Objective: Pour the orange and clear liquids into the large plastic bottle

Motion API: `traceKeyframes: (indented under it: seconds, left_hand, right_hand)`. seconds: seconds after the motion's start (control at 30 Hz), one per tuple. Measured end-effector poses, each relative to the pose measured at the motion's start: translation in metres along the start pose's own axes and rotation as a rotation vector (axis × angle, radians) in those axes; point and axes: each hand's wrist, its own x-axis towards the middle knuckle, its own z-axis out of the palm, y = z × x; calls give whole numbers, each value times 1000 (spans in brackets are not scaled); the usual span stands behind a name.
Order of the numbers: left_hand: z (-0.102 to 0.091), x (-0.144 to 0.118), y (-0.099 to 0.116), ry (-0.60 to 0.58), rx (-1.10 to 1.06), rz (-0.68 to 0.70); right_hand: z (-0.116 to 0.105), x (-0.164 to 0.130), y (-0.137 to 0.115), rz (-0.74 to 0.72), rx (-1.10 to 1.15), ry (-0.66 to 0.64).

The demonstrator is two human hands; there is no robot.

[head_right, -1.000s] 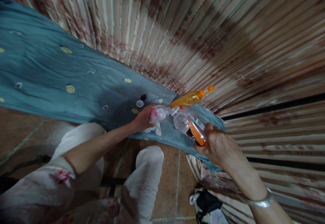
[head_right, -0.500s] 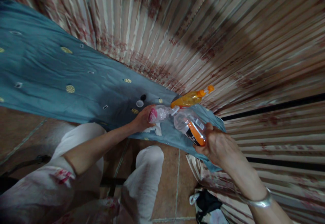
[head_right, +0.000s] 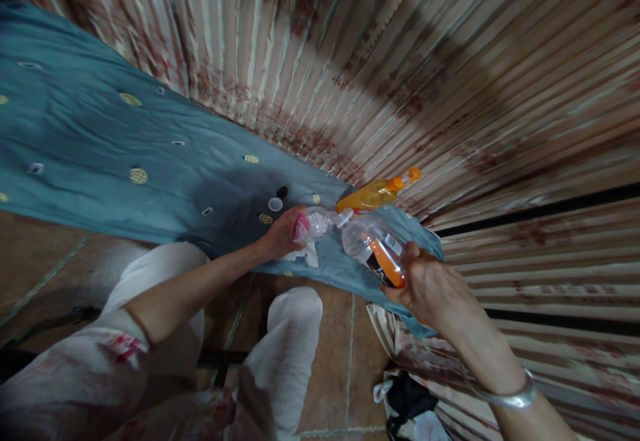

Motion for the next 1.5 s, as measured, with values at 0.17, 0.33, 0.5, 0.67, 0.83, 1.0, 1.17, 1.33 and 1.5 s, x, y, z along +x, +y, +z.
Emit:
traceKeyframes:
  seconds: [0.17,0.33,0.5,0.67,0.83,1.0,1.17,1.33,1.5]
  left_hand:
    - [1,-1,7,6,15,-39]
    - [-1,0,12,3,13,-49]
    - [-3,0,9,-20,24,-45]
    - [-2,-1,9,-17,25,-34]
    - [-1,0,9,-17,21,-42]
    - [-4,1,11,-16,-3,-44]
    - [-7,-2,20,-26,13,-69]
    - [-6,-3,21,-26,20,-68]
    - [-1,-1,13,26,3,-33]
  right_hand:
    - [-2,0,1,9,-12,-24]
    - [-3,-1,0,8,-13,-29]
    - [1,-4,1,1,-47,29]
    - [1,-5,2,-26,-19,41]
    - [-1,-2,1,-2,-29,8]
    - [-1,-2,1,-8,-25,-17]
    - [3,-6,4,-32,-24,26]
    - [6,-7,6,-55,-15,69]
    - [5,-5,3,-20,-18,28]
